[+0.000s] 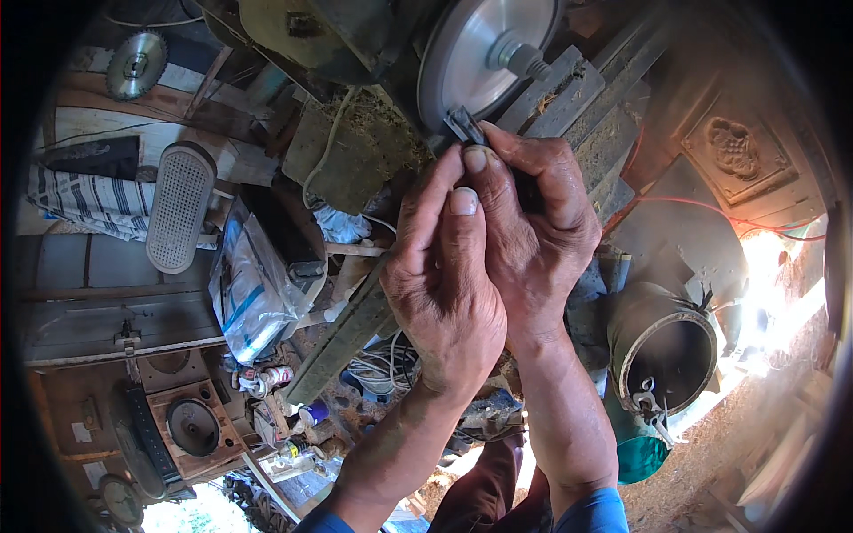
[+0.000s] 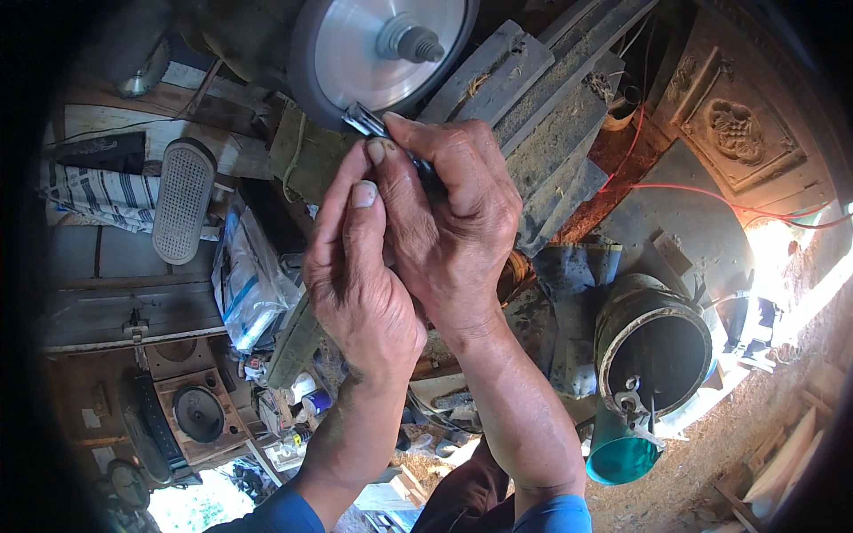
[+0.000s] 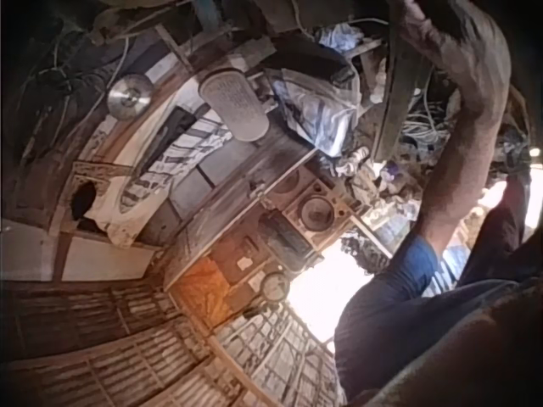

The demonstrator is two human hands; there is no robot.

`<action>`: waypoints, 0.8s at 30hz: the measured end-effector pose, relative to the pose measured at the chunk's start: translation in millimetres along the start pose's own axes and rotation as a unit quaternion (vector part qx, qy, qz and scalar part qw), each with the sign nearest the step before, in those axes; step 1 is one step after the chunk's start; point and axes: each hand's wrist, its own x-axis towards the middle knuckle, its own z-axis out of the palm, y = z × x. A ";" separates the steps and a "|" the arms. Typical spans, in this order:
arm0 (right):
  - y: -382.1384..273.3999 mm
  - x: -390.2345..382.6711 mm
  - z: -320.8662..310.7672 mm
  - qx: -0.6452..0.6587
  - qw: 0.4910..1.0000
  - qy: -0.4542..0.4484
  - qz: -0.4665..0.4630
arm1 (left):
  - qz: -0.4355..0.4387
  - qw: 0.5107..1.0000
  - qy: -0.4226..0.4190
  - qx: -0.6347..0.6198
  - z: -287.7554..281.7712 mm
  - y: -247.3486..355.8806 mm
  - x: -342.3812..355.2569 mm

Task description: The person sharpens the edge of a small metal piece using a bench grinder, rotating and checking the piece by hand.

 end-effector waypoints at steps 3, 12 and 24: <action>-1.6 -1.6 -5.8 -0.024 1.000 -0.014 0.008 | -0.007 1.000 0.002 0.007 -0.4 0.4 -1.8; -33.7 -53.1 -68.0 0.038 0.991 -0.011 0.128 | -0.091 0.990 -0.108 0.011 -12.7 19.4 -44.1; -92.0 -129.3 -133.8 0.490 0.768 0.018 0.412 | -0.136 0.951 -0.271 0.061 -19.3 49.2 -107.4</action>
